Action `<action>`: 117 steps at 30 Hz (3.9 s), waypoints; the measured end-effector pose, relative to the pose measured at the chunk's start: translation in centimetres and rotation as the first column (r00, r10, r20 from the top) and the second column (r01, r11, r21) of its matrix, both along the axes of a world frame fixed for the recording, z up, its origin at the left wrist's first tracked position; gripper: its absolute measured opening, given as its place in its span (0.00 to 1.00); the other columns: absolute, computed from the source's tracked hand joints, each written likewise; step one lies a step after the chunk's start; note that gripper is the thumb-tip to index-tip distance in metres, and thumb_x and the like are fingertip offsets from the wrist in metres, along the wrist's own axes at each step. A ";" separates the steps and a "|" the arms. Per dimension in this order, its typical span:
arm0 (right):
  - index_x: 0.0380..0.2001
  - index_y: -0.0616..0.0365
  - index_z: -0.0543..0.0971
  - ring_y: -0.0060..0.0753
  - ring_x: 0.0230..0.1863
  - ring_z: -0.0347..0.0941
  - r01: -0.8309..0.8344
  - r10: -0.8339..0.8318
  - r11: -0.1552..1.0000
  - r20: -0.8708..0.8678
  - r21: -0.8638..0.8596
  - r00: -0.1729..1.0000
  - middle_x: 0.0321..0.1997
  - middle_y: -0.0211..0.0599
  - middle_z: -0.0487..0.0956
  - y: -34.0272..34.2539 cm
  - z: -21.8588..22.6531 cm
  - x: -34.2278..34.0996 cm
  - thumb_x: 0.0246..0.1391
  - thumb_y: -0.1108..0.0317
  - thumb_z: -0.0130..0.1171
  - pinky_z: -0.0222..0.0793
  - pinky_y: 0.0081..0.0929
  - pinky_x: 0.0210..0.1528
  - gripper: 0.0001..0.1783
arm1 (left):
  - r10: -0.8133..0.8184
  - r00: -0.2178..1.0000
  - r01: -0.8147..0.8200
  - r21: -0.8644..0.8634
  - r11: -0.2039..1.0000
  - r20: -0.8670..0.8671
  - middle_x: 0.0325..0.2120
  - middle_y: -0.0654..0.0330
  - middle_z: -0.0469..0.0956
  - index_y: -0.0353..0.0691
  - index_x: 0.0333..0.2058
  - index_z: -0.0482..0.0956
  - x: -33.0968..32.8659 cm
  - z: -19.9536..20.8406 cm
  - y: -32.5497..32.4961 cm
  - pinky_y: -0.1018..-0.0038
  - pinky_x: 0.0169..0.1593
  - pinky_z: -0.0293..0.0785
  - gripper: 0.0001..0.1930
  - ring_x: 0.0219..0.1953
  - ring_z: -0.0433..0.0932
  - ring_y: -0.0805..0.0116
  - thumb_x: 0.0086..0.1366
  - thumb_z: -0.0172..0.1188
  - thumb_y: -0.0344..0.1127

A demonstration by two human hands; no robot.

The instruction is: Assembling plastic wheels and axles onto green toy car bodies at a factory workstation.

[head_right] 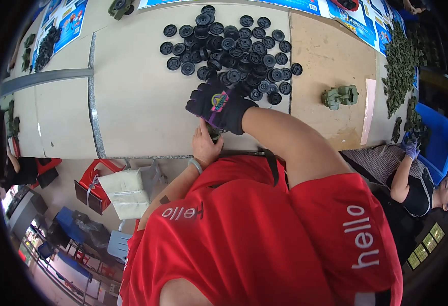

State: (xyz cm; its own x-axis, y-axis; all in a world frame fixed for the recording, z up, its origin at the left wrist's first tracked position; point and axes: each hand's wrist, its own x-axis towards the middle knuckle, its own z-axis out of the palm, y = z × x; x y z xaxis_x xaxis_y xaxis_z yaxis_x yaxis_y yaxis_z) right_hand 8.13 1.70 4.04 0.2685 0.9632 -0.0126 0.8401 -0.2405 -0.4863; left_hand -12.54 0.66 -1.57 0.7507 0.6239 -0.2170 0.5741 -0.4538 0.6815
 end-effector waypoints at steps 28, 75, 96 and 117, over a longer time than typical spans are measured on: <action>0.45 0.56 0.81 0.51 0.40 0.82 0.149 -0.088 0.984 -0.455 0.100 0.886 0.39 0.46 0.82 -10.4 -0.1 4.2 0.53 0.78 0.62 0.78 0.43 0.42 0.15 | -0.160 0.982 0.186 0.410 0.893 -0.098 0.78 0.43 0.47 0.55 0.76 0.60 1.0 7.5 9.1 0.43 0.78 0.50 0.55 0.80 0.43 0.34 0.48 0.70 0.23; 0.46 0.56 0.79 0.58 0.46 0.78 -0.103 0.101 0.995 -0.190 -0.001 0.976 0.43 0.50 0.81 -5.4 -0.5 0.3 0.53 0.71 0.61 0.75 0.50 0.49 0.15 | -0.090 0.974 0.145 0.267 0.953 -0.207 0.69 0.50 0.60 0.52 0.55 0.78 0.6 5.3 3.2 0.50 0.57 0.74 0.35 0.67 0.65 0.43 0.47 0.82 0.43; 0.43 0.53 0.82 0.54 0.46 0.80 -0.472 0.474 0.871 -0.019 -0.139 0.880 0.42 0.46 0.83 -3.2 1.1 -0.3 0.54 0.60 0.62 0.76 0.50 0.49 0.15 | -0.129 0.962 0.194 0.269 0.944 -0.239 0.71 0.50 0.59 0.51 0.58 0.78 0.1 4.4 3.3 0.50 0.59 0.72 0.36 0.68 0.63 0.43 0.49 0.80 0.49; 0.57 0.42 0.81 0.53 0.56 0.79 -0.196 0.292 0.931 0.305 -0.309 0.907 0.60 0.46 0.79 -7.3 2.7 8.6 0.58 0.67 0.61 0.77 0.50 0.55 0.23 | -0.380 0.907 0.420 0.360 0.833 -0.181 0.65 0.50 0.65 0.52 0.60 0.74 1.4 7.2 6.5 0.48 0.58 0.76 0.38 0.72 0.60 0.41 0.46 0.74 0.33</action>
